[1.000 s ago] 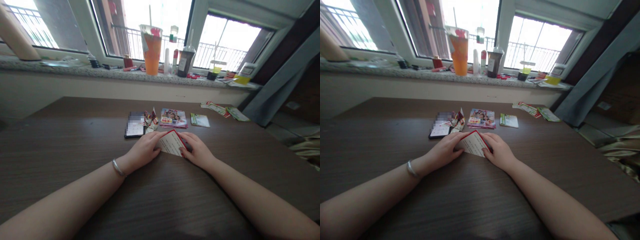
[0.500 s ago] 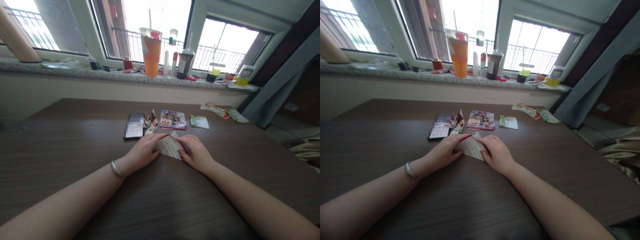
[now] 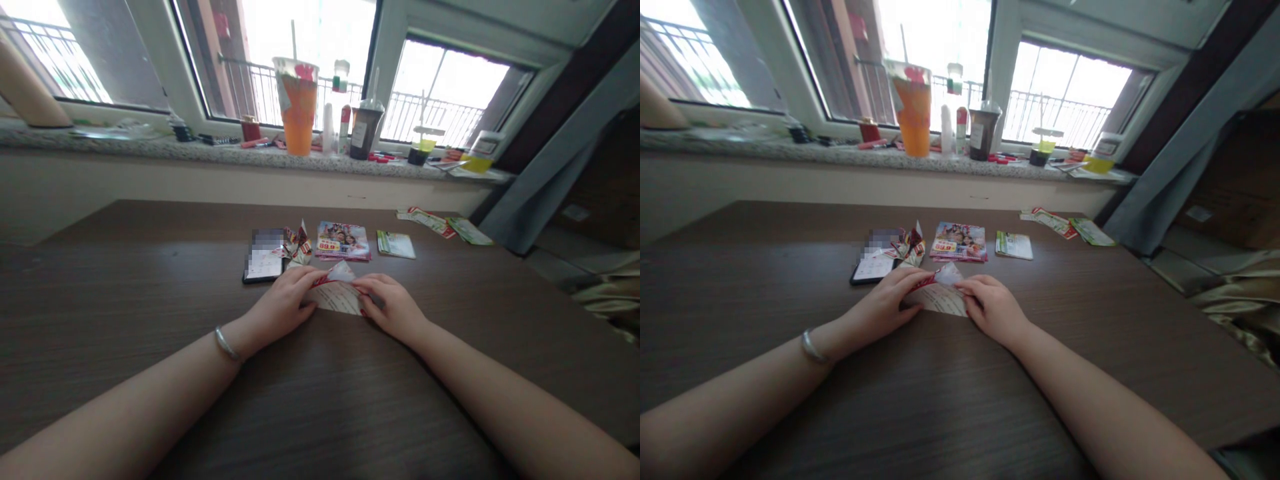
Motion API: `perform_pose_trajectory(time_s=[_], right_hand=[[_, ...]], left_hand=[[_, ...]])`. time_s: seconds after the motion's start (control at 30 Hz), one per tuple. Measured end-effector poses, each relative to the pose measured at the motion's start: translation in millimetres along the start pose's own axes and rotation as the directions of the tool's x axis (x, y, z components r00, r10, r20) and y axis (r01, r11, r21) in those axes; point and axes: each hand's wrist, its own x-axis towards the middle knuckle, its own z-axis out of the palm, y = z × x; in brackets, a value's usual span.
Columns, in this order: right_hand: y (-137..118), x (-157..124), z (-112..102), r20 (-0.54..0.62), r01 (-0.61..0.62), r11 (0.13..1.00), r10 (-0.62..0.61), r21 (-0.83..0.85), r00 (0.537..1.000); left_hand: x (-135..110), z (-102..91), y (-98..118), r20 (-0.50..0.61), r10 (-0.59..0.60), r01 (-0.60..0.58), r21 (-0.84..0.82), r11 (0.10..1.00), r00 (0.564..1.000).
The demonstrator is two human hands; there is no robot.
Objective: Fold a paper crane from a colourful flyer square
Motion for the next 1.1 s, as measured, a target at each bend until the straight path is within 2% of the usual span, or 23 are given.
perform_pose_trajectory(time_s=[0.13,0.2,0.3,0.43,0.6,0.87,1.0,1.1], right_hand=[[0.7,-0.1,-0.5,0.075,0.014,1.000,-0.015,0.006,0.997],[0.6,-0.7,-1.0,0.103,-0.006,1.000,0.007,-0.010,0.995],[0.7,-1.8,-1.8,0.147,-0.039,0.999,0.043,-0.031,0.988],[-0.1,-2.7,-2.3,0.149,-0.045,0.999,0.044,0.004,0.988],[-0.8,-2.9,-2.1,0.124,-0.019,0.998,0.011,0.067,0.992],[1.6,-0.6,-4.8,0.137,0.078,0.991,-0.093,0.108,0.986],[1.8,0.2,-9.2,0.199,0.114,0.986,-0.137,0.123,0.970],[2.2,0.6,-13.2,0.253,0.138,0.981,-0.168,0.134,0.953]], left_hand=[[0.4,-2.7,0.1,-0.037,0.072,-0.066,0.133,0.989,0.997],[0.7,-3.3,-0.4,-0.005,0.093,-0.091,0.155,0.984,0.996],[0.6,-2.3,-2.9,0.072,0.049,-0.058,0.125,0.990,0.996],[0.0,-0.5,-7.3,0.117,-0.038,0.027,0.091,0.995,0.992],[2.6,-3.1,-9.4,0.167,-0.052,0.043,0.059,0.997,0.985],[8.4,-15.1,-9.6,0.230,0.100,-0.090,-0.054,0.994,0.968],[8.2,-24.0,-7.2,0.316,0.157,-0.128,-0.112,0.985,0.935],[9.2,-26.9,-5.7,0.330,0.198,-0.150,-0.165,0.975,0.923]])
